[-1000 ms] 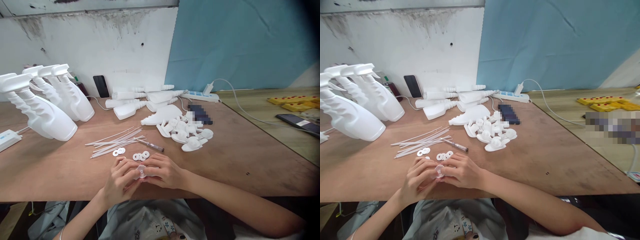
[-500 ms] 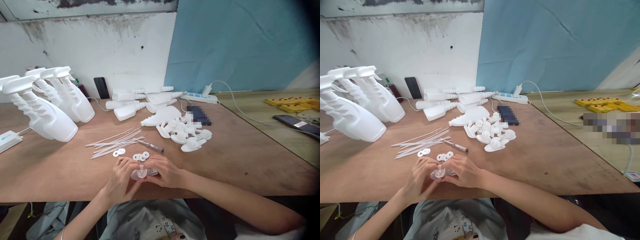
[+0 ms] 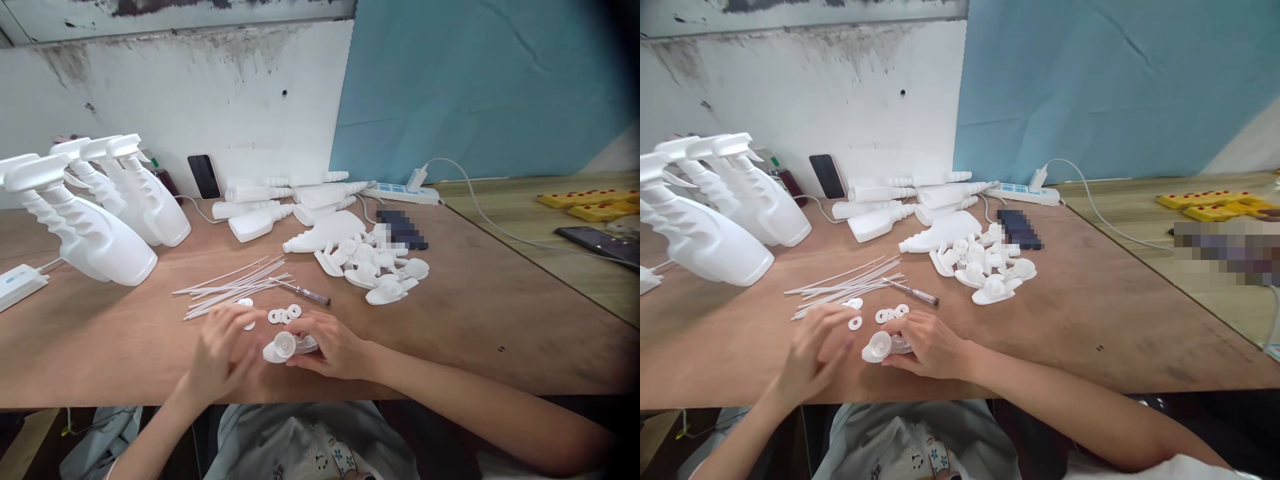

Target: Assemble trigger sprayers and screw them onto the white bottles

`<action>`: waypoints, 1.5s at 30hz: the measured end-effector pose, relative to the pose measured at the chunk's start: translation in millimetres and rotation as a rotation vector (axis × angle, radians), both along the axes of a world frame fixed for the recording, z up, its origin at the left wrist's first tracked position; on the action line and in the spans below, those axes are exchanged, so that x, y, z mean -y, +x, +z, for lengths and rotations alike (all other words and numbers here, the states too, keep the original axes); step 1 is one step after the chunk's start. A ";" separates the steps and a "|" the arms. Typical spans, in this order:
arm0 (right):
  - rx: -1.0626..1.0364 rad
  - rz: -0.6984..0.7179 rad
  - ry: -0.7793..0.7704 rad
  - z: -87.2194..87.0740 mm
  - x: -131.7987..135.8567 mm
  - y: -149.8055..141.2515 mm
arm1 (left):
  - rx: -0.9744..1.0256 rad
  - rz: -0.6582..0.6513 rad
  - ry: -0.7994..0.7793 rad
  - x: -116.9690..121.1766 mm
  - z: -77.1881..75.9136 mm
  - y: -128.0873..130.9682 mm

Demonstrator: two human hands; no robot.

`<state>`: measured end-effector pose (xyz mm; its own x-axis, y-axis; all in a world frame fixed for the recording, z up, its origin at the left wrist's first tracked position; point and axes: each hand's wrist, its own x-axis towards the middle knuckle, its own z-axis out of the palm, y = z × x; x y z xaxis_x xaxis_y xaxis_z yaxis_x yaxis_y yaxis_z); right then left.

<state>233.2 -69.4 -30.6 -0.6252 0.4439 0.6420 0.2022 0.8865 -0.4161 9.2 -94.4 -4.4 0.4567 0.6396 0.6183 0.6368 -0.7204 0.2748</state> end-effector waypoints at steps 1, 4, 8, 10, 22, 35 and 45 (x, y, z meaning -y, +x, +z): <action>0.004 -0.007 0.005 0.2 0.1 0.0 | -0.061 0.111 0.032 -3.9 0.9 -9.8; 0.016 -0.016 0.008 -0.3 0.3 -0.4 | -0.348 0.405 0.065 -14.2 0.5 -38.2; 0.021 -0.017 0.018 -1.9 0.1 -0.6 | -0.590 0.546 -0.097 -17.6 1.6 -53.2; 0.022 -0.021 0.017 -2.5 -0.1 -0.6 | -0.632 0.576 -0.205 -16.7 5.0 -50.6; 0.036 -0.025 0.005 -1.0 0.6 -0.4 | -0.632 0.559 -0.206 -7.2 22.8 -51.0; 0.030 -0.024 0.014 -2.6 -0.3 -0.9 | 0.016 0.542 -0.177 26.0 60.6 -83.6; 0.020 -0.012 0.003 -0.9 0.6 -0.8 | 1.306 0.015 -1.130 -17.5 35.1 -2.9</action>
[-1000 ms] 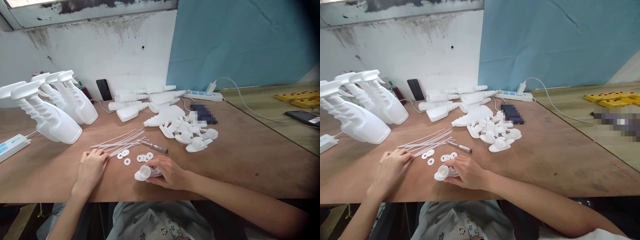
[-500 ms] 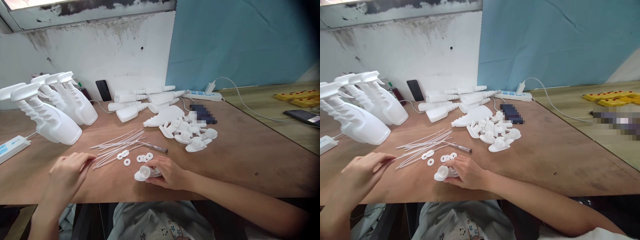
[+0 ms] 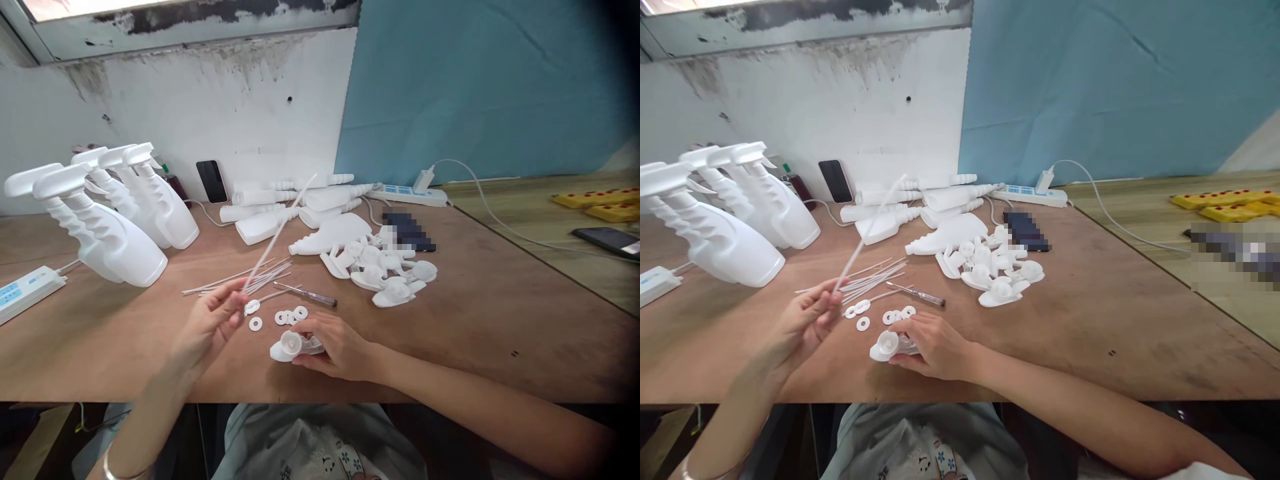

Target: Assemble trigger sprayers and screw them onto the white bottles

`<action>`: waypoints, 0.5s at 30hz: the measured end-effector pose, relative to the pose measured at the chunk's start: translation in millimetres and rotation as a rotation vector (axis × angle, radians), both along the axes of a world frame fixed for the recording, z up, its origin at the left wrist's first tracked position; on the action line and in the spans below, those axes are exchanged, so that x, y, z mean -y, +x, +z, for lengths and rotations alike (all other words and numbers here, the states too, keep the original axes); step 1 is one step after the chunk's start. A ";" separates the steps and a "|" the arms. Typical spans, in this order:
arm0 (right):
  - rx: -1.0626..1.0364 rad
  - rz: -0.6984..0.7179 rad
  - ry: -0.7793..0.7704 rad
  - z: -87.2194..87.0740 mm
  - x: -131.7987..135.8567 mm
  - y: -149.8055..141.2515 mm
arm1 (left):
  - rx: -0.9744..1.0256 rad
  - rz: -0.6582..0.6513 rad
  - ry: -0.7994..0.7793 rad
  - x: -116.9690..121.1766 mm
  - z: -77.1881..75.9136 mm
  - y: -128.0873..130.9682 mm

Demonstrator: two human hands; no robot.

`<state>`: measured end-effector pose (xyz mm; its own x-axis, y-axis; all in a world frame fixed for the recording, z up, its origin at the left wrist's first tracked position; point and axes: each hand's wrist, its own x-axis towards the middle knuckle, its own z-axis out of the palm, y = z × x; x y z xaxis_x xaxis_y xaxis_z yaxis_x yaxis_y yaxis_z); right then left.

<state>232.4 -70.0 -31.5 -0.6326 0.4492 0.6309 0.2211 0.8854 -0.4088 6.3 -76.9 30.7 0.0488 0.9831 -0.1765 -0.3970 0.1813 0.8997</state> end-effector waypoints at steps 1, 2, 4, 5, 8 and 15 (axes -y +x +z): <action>0.000 0.002 -0.003 0.0 0.0 -0.1 | 0.080 -0.072 -0.041 -1.6 -2.3 11.8; 0.002 0.002 -0.007 0.0 -0.1 -0.2 | 0.136 -0.131 -0.068 -2.0 -4.3 22.4; 0.006 0.001 -0.016 0.3 -0.4 -0.5 | 0.196 -0.196 -0.066 -0.2 -7.7 37.4; 0.007 0.002 -0.018 0.5 -0.6 -0.7 | 0.200 -0.196 -0.035 1.4 -9.4 41.3; 0.003 0.015 -0.020 0.8 -1.2 -1.0 | 0.108 -0.127 0.123 6.8 -15.3 40.1; -0.011 0.014 -0.027 -0.3 -1.3 -0.3 | -0.332 0.021 0.353 16.5 -29.7 26.4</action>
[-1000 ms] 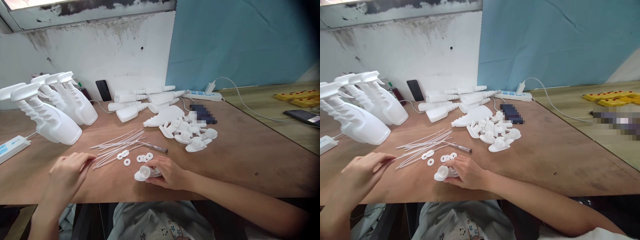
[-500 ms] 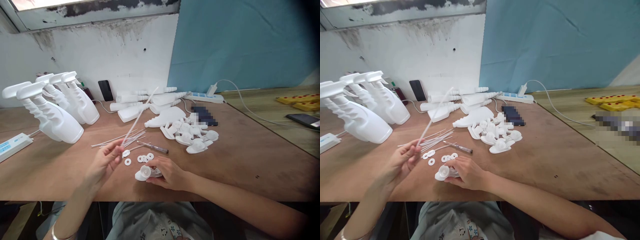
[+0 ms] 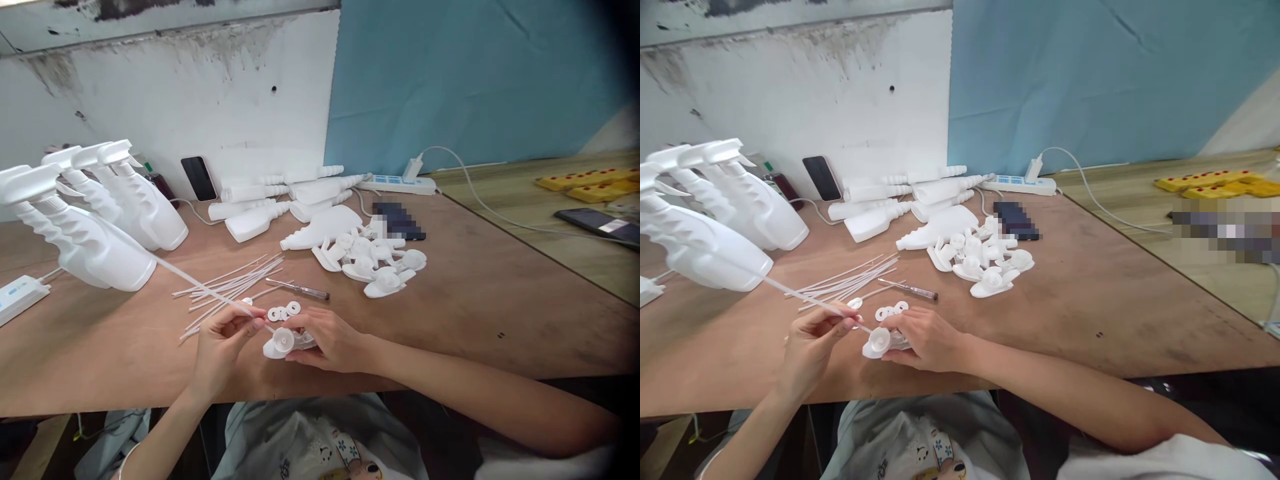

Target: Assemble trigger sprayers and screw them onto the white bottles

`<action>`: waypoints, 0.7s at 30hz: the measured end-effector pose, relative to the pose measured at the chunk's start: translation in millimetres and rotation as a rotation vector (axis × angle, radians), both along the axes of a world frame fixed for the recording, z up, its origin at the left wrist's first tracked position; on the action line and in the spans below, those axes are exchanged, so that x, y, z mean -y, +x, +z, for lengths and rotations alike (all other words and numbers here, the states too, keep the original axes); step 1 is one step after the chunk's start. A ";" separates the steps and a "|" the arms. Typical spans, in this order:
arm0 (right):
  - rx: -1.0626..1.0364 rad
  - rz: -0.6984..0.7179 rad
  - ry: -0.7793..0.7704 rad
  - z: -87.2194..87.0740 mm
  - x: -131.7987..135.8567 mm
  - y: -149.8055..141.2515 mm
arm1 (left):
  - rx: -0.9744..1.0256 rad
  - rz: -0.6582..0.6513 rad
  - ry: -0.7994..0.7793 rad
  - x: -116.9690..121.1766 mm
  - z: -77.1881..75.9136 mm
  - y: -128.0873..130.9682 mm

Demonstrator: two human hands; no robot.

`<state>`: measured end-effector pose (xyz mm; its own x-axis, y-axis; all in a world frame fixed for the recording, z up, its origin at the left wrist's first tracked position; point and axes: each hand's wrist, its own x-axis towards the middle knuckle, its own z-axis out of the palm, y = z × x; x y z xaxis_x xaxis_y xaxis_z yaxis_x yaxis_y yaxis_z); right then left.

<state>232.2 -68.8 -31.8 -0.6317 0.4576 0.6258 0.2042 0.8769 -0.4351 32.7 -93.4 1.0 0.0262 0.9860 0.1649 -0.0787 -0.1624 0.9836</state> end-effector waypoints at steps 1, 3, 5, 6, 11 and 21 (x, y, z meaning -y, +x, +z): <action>0.001 0.000 0.001 0.1 0.0 0.2 | -0.029 0.012 0.020 1.1 -0.9 1.3; 0.005 -0.002 0.003 0.1 -0.2 0.4 | -0.078 0.003 0.060 3.2 -2.0 5.2; 0.007 -0.003 0.007 -0.2 -0.3 0.5 | -0.124 -0.006 0.105 4.7 -2.5 8.7; 0.006 -0.004 0.010 -0.4 -0.4 0.5 | -0.144 -0.004 0.132 5.3 -2.8 9.8; 0.004 0.003 0.005 -0.1 0.1 0.6 | -0.238 0.016 0.220 6.3 -5.4 8.9; 0.017 0.011 0.003 -1.7 -0.7 0.0 | -0.514 -0.024 0.478 9.8 -4.9 6.9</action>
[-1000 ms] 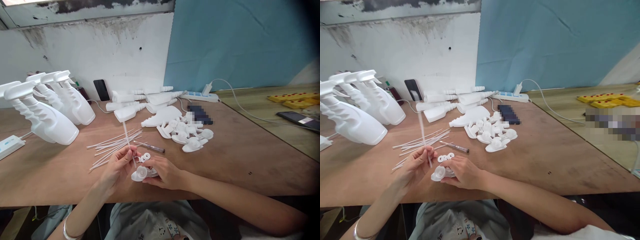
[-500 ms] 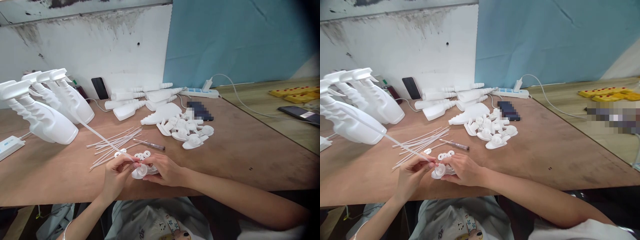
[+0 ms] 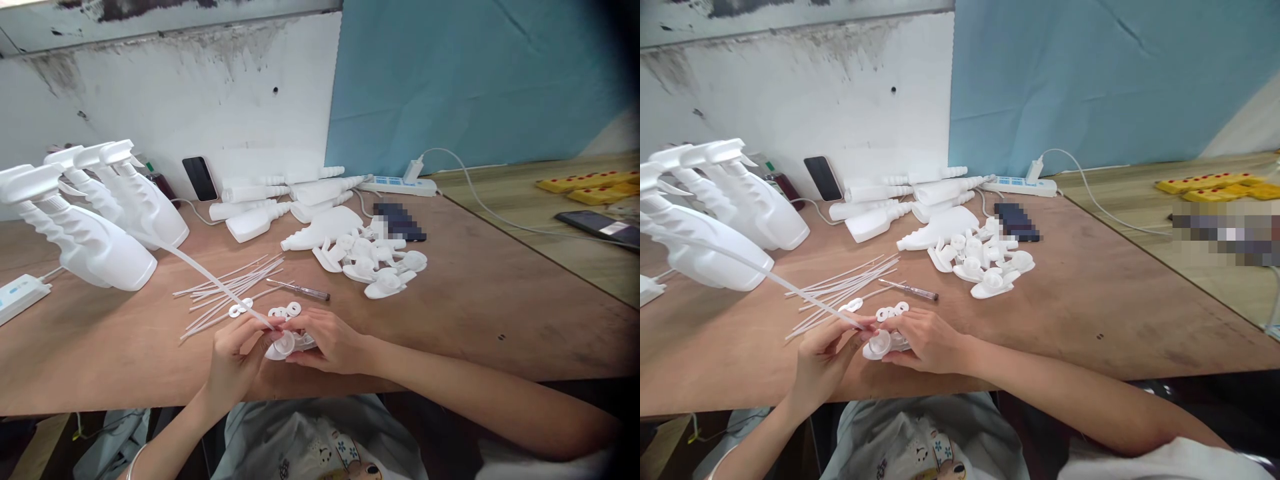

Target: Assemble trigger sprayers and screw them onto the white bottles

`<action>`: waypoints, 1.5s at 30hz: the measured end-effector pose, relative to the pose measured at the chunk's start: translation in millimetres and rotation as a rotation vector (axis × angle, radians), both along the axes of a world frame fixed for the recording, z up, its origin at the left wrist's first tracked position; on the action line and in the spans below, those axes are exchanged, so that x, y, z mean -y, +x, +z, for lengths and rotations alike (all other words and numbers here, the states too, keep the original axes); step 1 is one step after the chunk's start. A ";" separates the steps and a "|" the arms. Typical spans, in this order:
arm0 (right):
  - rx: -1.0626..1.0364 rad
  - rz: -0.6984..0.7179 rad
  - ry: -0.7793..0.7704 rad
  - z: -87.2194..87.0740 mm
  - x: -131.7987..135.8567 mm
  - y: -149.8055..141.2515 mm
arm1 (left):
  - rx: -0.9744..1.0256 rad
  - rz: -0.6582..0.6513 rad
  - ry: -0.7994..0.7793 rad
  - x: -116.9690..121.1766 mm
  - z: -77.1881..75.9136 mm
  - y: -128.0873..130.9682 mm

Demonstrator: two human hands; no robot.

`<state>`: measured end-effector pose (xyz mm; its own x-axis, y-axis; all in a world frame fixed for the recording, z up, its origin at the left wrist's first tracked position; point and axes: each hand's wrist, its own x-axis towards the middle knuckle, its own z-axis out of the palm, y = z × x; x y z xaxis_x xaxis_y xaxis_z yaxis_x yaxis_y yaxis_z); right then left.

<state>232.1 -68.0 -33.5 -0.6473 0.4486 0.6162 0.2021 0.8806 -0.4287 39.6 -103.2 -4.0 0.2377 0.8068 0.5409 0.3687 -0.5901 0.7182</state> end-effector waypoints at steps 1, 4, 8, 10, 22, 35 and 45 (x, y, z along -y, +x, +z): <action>-0.002 0.001 0.000 -0.1 0.0 0.0 | -0.016 -0.012 0.034 0.3 -0.6 0.5; -0.017 -0.008 -0.007 0.1 0.8 0.0 | -0.039 -0.027 0.139 0.0 -5.0 2.1; -0.034 -0.016 -0.042 0.1 3.1 -0.3 | -0.035 -0.015 0.213 -2.9 -11.3 4.1; -0.033 -0.019 -0.071 -0.5 4.0 -0.6 | -0.023 -0.039 0.206 -3.7 -12.6 5.1; -0.006 -0.035 -0.156 -1.9 6.7 -0.2 | 0.017 -0.105 0.162 -2.3 -14.9 10.8; -0.011 -0.030 -0.153 -0.7 6.5 -1.4 | -0.016 -0.094 0.114 0.7 -15.4 7.6; -0.017 -0.043 -0.107 -1.1 7.4 -0.9 | -0.117 -0.116 0.267 -3.4 -8.2 7.1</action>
<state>231.2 -75.5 -34.6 -0.6159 0.5391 0.5745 0.2303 0.8205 -0.5232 46.7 -99.8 -12.2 0.3932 0.6037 0.6935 0.3584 -0.7952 0.4890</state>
